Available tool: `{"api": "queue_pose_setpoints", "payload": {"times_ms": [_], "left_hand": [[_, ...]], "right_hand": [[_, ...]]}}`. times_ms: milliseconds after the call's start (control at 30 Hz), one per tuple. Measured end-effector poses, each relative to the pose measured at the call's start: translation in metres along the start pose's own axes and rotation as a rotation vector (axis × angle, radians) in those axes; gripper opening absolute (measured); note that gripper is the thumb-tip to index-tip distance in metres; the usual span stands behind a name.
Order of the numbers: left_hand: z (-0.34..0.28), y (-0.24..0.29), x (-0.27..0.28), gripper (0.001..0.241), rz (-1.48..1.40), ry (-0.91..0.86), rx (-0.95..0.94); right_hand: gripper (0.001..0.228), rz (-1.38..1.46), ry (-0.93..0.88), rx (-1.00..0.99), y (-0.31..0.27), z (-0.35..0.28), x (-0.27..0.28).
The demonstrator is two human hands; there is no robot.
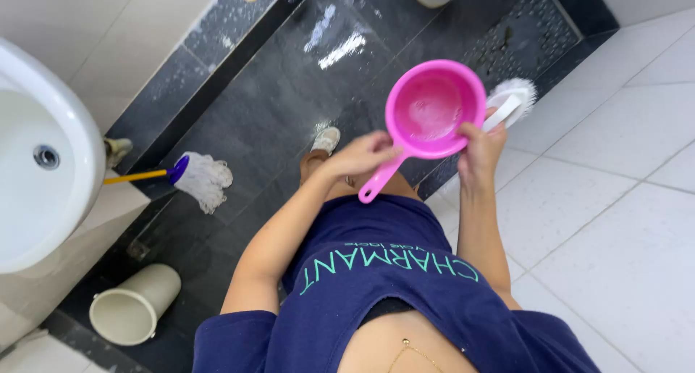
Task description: The person pours water from a pink scoop into a toilet bowl, scrubs the bowl with a pink toilet brush, then rinses the scoop under a sink faucet and mixes a cleaning agent into it by hand.
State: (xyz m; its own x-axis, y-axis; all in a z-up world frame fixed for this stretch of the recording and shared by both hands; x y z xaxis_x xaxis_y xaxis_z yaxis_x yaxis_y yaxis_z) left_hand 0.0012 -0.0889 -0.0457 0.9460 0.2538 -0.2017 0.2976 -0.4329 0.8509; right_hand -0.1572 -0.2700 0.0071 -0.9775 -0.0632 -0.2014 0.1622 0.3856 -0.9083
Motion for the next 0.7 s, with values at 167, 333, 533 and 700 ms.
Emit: {"api": "queue_pose_setpoints", "payload": {"times_ms": [167, 333, 533, 700], "left_hand": [[0.006, -0.007, -0.066, 0.037, -0.482, -0.127, 0.274], [0.015, 0.007, -0.066, 0.029, -0.67, -0.03, 0.286], [0.04, 0.058, -0.011, 0.025, -0.395, 0.164, 0.139], [0.082, 0.077, 0.074, 0.022, -0.408, 0.359, 0.158]], "right_hand": [[0.032, -0.144, -0.092, 0.064, -0.009, 0.013, -0.009], [0.029, -0.26, -0.154, 0.075, -0.034, 0.023, -0.043], [0.02, -0.752, -0.264, 0.095, -0.049, 0.076, -0.074], [0.024, -0.62, -0.22, -0.022, -0.032, 0.156, -0.102]]}}
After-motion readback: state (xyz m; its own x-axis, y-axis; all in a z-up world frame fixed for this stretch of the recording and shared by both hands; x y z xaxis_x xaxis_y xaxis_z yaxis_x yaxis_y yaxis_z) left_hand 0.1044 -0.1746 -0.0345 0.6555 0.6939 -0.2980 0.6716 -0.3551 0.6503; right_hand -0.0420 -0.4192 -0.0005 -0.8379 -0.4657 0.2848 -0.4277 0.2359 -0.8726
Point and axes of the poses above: each hand's wrist, its own z-axis towards the middle knuckle, its own x-axis out of the back of the hand, y = z × x, the point moved 10 cm from there along z, towards the middle knuckle, and after that the axes turned 7 degrees about y, right-handed, at the moved point
